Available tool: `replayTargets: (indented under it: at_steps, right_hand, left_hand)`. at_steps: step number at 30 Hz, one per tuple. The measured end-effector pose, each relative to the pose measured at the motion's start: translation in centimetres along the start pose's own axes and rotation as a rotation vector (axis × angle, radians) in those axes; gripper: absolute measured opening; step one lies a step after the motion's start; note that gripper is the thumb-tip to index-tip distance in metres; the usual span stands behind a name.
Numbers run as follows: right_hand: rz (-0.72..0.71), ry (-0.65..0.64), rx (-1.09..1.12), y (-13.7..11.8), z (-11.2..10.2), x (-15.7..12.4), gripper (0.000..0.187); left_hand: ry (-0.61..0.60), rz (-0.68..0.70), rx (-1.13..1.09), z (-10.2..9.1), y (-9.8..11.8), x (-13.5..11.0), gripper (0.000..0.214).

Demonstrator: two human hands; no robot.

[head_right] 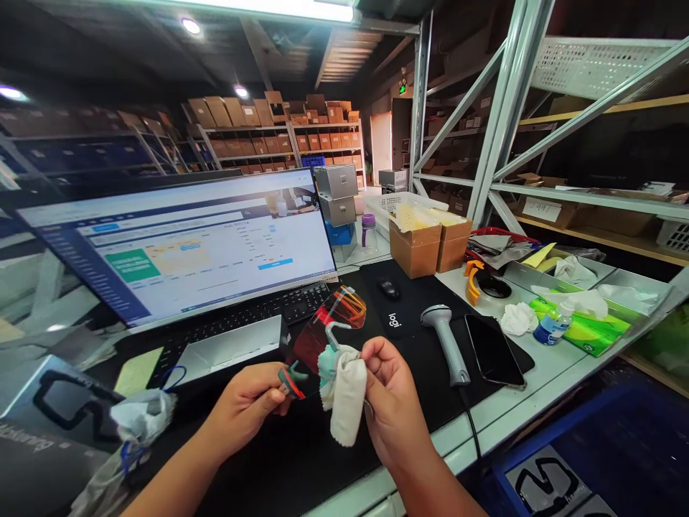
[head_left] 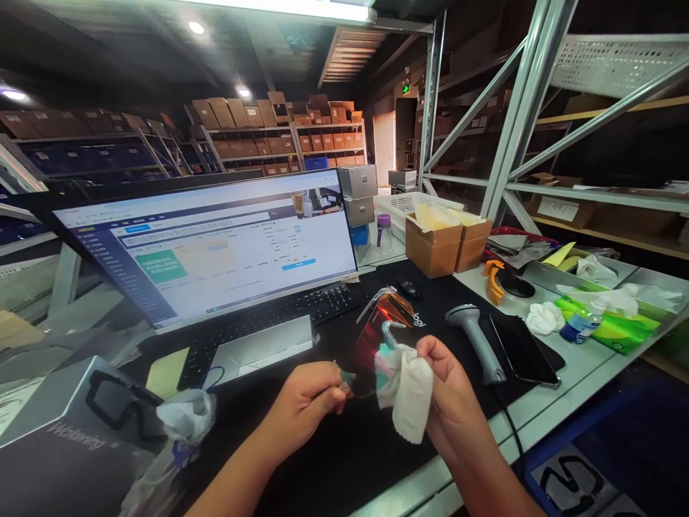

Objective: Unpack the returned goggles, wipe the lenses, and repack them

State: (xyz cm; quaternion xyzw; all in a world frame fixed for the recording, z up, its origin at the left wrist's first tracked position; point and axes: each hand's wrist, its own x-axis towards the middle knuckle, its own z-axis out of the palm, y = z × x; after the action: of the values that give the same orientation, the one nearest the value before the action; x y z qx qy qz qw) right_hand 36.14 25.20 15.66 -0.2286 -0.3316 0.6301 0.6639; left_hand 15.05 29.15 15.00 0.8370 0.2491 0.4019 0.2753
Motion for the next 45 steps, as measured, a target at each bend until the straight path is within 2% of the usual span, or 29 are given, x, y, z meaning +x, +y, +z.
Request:
replayTargets:
  at_steps: [5, 7, 12, 16, 18, 21, 23, 25, 27, 29, 31, 33, 35, 37, 42, 45]
  right_hand:
    - [-0.012, 0.004, -0.017, 0.1, -0.1, 0.1, 0.045]
    - [-0.065, 0.025, -0.074, 0.6, -0.4, -0.1, 0.042]
    - [-0.39, 0.063, -0.378, 1.8, -0.3, -0.9, 0.026]
    - [-0.727, 0.013, -0.663, 2.5, 0.4, -1.7, 0.025]
    - [-0.824, -0.045, -0.77, 2.8, 0.6, -1.9, 0.026]
    - [-0.888, -0.136, -0.885, 3.2, 0.7, -2.1, 0.026]
    - [-0.906, -0.21, -0.919, 3.5, 0.5, -2.2, 0.026]
    - [-0.853, -0.203, -0.881, 3.8, 0.1, -2.2, 0.024]
    - [-0.672, -0.075, -0.745, 3.9, -0.5, -2.0, 0.022]
    - [-0.414, 0.047, -0.507, 3.6, -1.0, -1.8, 0.023]
    - [-0.213, 0.055, -0.266, 2.9, -1.3, -1.5, 0.029]
    - [-0.13, 0.019, -0.134, 2.1, -1.3, -1.4, 0.035]
    - [-0.141, 0.002, -0.132, 1.6, -1.2, -1.5, 0.034]
    - [-0.227, 0.018, -0.201, 1.6, -1.1, -1.6, 0.029]
    - [-0.613, 0.086, -0.487, 2.4, -0.4, -1.8, 0.026]
    - [-0.769, 0.078, -0.677, 2.9, 0.1, -2.0, 0.027]
  left_hand:
    - [0.036, 0.01, 0.065, -0.1, 0.2, 0.2, 0.053]
    - [0.04, 0.008, 0.07, -0.1, 0.2, 0.3, 0.052]
    - [0.049, 0.021, 0.016, 0.2, 0.2, 0.1, 0.049]
    - [0.053, 0.014, -0.006, 0.4, 0.5, -0.1, 0.051]
    - [0.053, 0.023, 0.003, 0.5, 0.7, -0.2, 0.052]
    - [0.052, 0.052, 0.006, 0.5, 0.9, -0.1, 0.053]
    - [0.06, 0.063, 0.0, 0.6, 1.1, 0.1, 0.054]
    - [0.068, 0.065, -0.013, 0.6, 1.3, 0.1, 0.054]
    - [0.067, 0.063, -0.028, 0.7, 1.3, 0.2, 0.054]
    - [0.059, 0.062, -0.036, 0.7, 1.4, 0.1, 0.054]
    - [0.045, 0.052, -0.028, 0.8, 1.3, 0.1, 0.054]
    - [0.036, 0.03, -0.011, 0.8, 1.1, 0.0, 0.054]
    - [0.032, 0.004, -0.002, 0.9, 0.9, -0.1, 0.054]
    - [0.032, -0.021, -0.005, 0.9, 0.6, -0.1, 0.054]
    - [0.058, -0.08, -0.061, 1.4, 0.2, -0.3, 0.053]
    - [0.103, -0.11, -0.09, 1.7, 0.3, -0.5, 0.052]
